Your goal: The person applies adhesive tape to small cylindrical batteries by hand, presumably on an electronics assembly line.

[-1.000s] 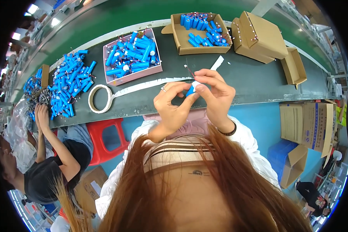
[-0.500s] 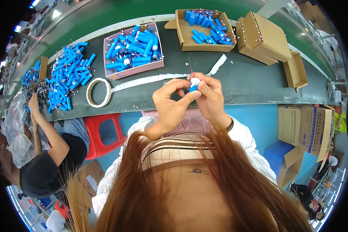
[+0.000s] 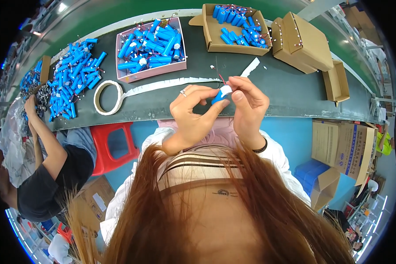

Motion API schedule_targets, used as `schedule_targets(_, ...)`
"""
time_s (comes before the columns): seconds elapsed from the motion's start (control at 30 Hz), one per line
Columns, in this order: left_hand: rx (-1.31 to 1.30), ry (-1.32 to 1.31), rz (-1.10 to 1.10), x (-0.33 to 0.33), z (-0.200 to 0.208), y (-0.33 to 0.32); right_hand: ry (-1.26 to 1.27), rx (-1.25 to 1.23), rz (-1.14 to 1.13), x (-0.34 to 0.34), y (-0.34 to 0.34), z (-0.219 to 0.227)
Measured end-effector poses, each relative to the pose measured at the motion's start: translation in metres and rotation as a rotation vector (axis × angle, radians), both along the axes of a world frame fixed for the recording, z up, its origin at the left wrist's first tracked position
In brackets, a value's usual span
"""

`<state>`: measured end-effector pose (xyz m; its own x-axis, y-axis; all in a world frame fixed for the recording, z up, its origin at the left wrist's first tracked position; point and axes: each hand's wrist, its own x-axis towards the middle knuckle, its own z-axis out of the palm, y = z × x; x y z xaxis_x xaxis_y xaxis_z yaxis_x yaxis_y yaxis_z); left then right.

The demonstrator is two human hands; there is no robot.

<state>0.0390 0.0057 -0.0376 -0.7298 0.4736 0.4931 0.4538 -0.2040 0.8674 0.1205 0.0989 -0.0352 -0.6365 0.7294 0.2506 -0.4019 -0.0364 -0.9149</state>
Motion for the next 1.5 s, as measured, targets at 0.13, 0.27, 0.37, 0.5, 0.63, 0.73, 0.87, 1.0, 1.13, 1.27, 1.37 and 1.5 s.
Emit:
schedule_targets(0.13,0.003,0.118,0.080,0.001,0.004,0.000,-0.033,0.170,-0.011,-0.002,-0.001,0.007)
schedule_targets(0.27,-0.008,0.201,0.128,0.001,0.000,0.001,-0.099,0.324,-0.065,-0.004,0.002,0.003)
schedule_targets(0.37,0.003,0.269,0.158,0.001,-0.003,0.000,-0.065,0.596,-0.153,-0.008,0.005,-0.001)
schedule_targets(0.5,-0.009,0.370,0.207,0.001,-0.009,0.002,-0.012,0.745,-0.224,-0.013,0.007,-0.005)
schedule_targets(0.63,0.004,0.479,0.249,-0.002,-0.013,0.004,-0.002,0.694,-0.237,-0.016,0.003,-0.011)
schedule_targets(0.73,0.003,0.508,0.262,-0.002,-0.013,0.004,-0.013,0.298,-0.119,-0.016,-0.005,-0.012)
schedule_targets(0.87,0.040,0.519,0.264,-0.004,-0.010,0.005,-0.018,0.262,-0.019,-0.009,-0.002,-0.001)
schedule_targets(1.0,0.061,0.522,0.269,-0.003,-0.009,0.005,-0.013,0.112,0.084,-0.003,-0.002,0.006)
schedule_targets(1.13,-0.010,0.619,0.292,-0.002,-0.010,0.003,-0.123,-0.139,0.148,-0.001,-0.001,0.016)
schedule_targets(1.27,-0.013,0.678,0.306,-0.001,-0.011,0.003,-0.127,-0.238,0.249,-0.004,0.005,0.016)
schedule_targets(1.37,-0.042,0.691,0.305,0.000,-0.016,0.004,-0.111,-0.170,0.213,-0.010,0.002,0.010)
schedule_targets(1.5,-0.055,0.639,0.278,-0.001,-0.020,0.006,-0.094,0.010,0.051,-0.015,-0.004,0.001)
